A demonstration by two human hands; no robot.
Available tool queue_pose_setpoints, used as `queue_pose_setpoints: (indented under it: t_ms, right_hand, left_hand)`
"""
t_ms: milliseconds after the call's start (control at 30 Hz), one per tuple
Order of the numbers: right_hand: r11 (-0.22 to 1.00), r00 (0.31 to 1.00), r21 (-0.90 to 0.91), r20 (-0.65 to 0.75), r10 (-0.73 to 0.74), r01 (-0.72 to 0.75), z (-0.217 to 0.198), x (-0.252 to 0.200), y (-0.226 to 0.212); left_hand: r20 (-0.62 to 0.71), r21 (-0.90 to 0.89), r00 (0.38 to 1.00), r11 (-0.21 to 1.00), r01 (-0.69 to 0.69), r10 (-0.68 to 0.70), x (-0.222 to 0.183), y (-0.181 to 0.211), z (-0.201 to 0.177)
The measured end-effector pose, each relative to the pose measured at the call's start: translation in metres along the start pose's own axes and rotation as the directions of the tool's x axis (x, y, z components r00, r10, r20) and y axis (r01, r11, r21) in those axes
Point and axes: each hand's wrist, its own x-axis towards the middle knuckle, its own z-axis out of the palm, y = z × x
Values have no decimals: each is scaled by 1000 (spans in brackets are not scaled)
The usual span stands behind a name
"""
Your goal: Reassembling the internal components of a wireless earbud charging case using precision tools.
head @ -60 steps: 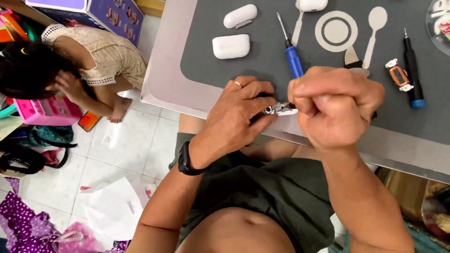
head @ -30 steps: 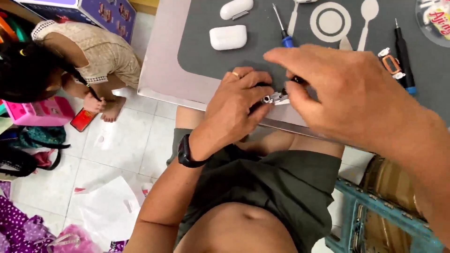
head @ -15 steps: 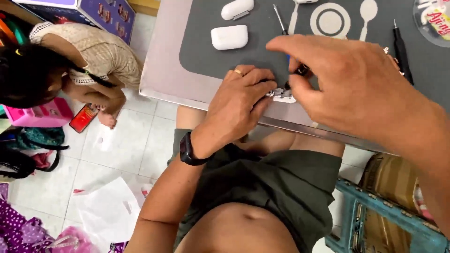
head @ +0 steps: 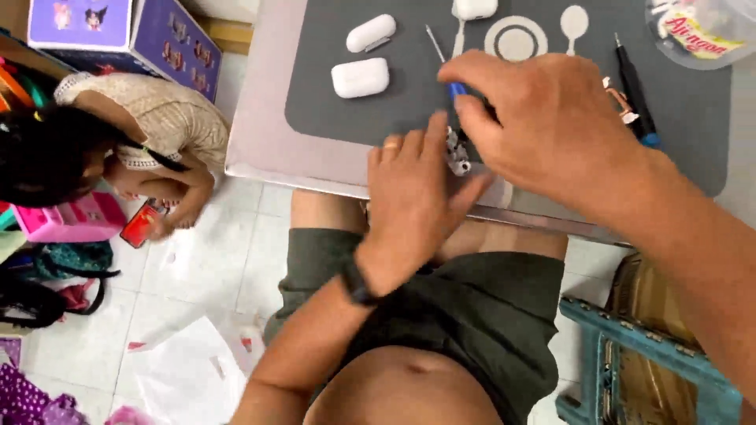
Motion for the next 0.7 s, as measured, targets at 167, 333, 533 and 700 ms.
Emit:
queue_pose_setpoints:
  t_ms: [167, 333, 533, 700]
  right_hand:
    - [995, 998, 83, 42, -56, 53, -7, 3, -3]
    - [991, 995, 130, 101, 22, -35, -10, -1, 2]
    - [995, 998, 79, -30, -58, 60, 5, 1, 4]
    - [983, 992, 141, 22, -121, 117, -3, 12, -7]
  left_hand:
    - [-92, 135, 995, 990, 51, -39, 2, -12, 13]
    - [219, -164, 971, 984, -64, 99, 4, -48, -13]
    - [294, -336, 936, 938, -91, 196, 17, -55, -41]
    - [312, -337, 933, 939, -67, 178, 16, -62, -39]
